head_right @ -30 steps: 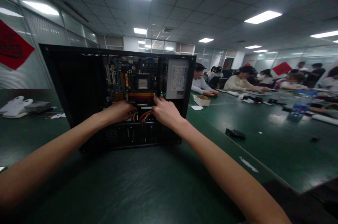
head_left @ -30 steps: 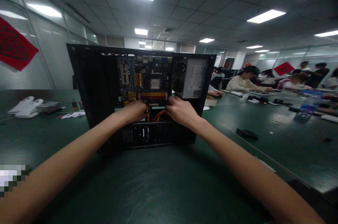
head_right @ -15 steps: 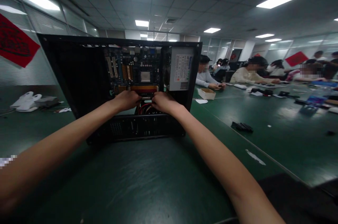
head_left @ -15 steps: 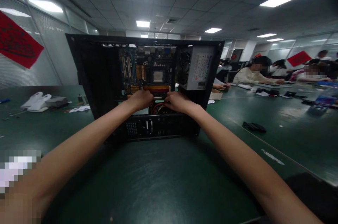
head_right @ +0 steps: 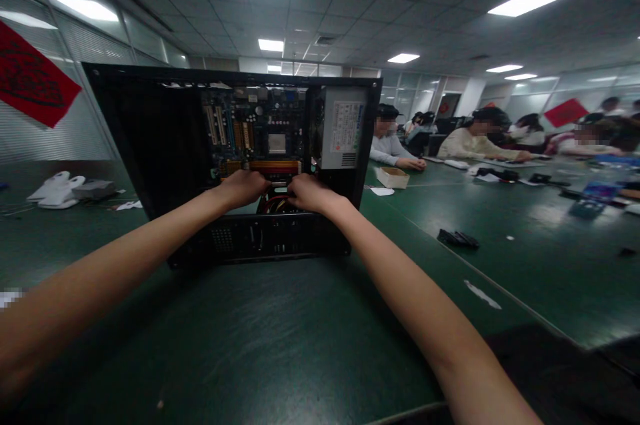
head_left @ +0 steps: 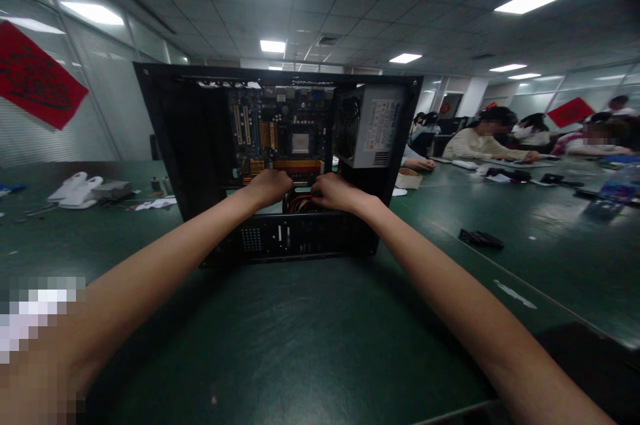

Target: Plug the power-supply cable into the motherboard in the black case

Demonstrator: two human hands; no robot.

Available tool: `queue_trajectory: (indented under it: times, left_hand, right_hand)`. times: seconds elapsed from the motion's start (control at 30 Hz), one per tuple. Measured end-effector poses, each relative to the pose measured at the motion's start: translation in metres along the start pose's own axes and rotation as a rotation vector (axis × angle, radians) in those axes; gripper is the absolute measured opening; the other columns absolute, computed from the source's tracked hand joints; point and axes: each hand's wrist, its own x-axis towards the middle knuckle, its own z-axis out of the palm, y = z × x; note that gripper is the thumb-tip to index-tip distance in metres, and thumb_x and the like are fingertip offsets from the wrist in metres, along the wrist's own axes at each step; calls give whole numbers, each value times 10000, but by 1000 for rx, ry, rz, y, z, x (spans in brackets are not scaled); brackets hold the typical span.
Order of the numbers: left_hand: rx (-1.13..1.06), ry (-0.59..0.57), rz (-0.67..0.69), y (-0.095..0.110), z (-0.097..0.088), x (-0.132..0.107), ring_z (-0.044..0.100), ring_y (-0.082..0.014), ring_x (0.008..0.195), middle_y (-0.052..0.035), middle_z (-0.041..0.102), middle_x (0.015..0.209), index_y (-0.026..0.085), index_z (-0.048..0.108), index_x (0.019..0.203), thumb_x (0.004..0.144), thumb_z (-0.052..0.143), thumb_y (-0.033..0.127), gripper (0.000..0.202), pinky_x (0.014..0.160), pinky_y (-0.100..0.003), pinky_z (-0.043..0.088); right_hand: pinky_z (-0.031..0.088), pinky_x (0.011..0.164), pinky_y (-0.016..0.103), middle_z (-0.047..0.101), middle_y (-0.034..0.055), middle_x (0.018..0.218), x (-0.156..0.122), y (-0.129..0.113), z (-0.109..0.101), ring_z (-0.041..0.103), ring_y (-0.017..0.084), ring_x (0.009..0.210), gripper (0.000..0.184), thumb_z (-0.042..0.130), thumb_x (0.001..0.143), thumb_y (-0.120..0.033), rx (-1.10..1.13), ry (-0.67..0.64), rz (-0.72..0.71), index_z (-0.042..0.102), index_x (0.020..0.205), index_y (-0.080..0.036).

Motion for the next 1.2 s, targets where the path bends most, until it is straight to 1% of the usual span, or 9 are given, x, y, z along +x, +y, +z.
queue_trajectory:
  times: [0.2, 0.3, 0.4, 0.53, 0.67, 0.8, 0.93, 1.1, 1.2]
  left_hand:
    - [31, -8, 0, -1, -3, -4, 729, -340, 986, -230, 746, 1035, 92, 756, 1088, 931, 463, 53, 334, 799, -401, 569]
    - [51, -19, -4, -1, -4, -6, 725, -338, 1001, -225, 744, 1068, 101, 754, 1114, 917, 460, 35, 360, 789, -382, 568]
    - [59, -20, -8, 0, -3, -6, 727, -332, 995, -234, 744, 1052, 89, 748, 1129, 902, 455, 16, 378, 787, -367, 562]
    - [47, 6, -26, 1, -2, -5, 726, -358, 984, -248, 744, 1025, 68, 754, 1083, 906, 445, 21, 359, 786, -409, 561]
    - [19, 18, -28, 1, -3, -6, 724, -378, 974, -252, 741, 1041, 62, 755, 1065, 919, 429, 34, 358, 773, -445, 557]
    - [7, 41, -36, 1, -4, -8, 722, -360, 997, -244, 740, 1061, 61, 752, 1080, 942, 427, 66, 352, 796, -425, 555]
    - [18, 34, -56, 3, -6, -8, 720, -346, 1003, -244, 745, 1030, 57, 753, 1079, 944, 441, 77, 341, 813, -405, 554]
    - [-27, 98, -80, 6, -2, -3, 711, -349, 1019, -257, 738, 1033, 65, 767, 1081, 929, 495, 93, 312, 879, -440, 544]
    - [-41, 116, -76, 6, 0, -2, 714, -348, 1009, -259, 739, 1025, 65, 774, 1070, 923, 535, 110, 284, 888, -440, 544]
  right_hand:
    - [423, 799, 270, 732, 131, 1055, 0, 1, 1, 659, 223, 979, 267, 592, 957, -267, 18, 22, -7, 771, 1090, -120]
    - [421, 790, 268, 728, 126, 1052, 0, 1, 1, 656, 224, 978, 268, 596, 957, -272, 16, 21, -4, 768, 1099, -124]
    - [423, 786, 264, 719, 122, 1060, 0, 1, 2, 655, 220, 973, 263, 598, 955, -273, 15, 23, 0, 767, 1104, -136]
    - [430, 781, 262, 704, 126, 1089, 1, 0, 1, 654, 220, 980, 255, 606, 950, -264, 18, 40, 0, 767, 1103, -139]
    - [438, 802, 267, 706, 127, 1088, 2, 0, 2, 657, 226, 998, 250, 611, 946, -255, 25, 43, -7, 767, 1102, -137]
    - [439, 800, 270, 705, 128, 1084, 3, 3, 5, 656, 224, 995, 254, 612, 948, -273, 28, 51, -7, 769, 1099, -144]
    - [433, 794, 264, 704, 125, 1077, 3, 1, 4, 655, 219, 991, 244, 616, 948, -266, 27, 43, -2, 767, 1095, -143]
    - [426, 795, 263, 700, 135, 1085, -2, -5, -5, 647, 223, 996, 236, 603, 959, -248, 19, 13, 5, 763, 1080, -124]
    - [429, 796, 267, 701, 140, 1080, -3, -6, -7, 645, 221, 981, 239, 595, 956, -235, 13, 14, 5, 766, 1071, -112]
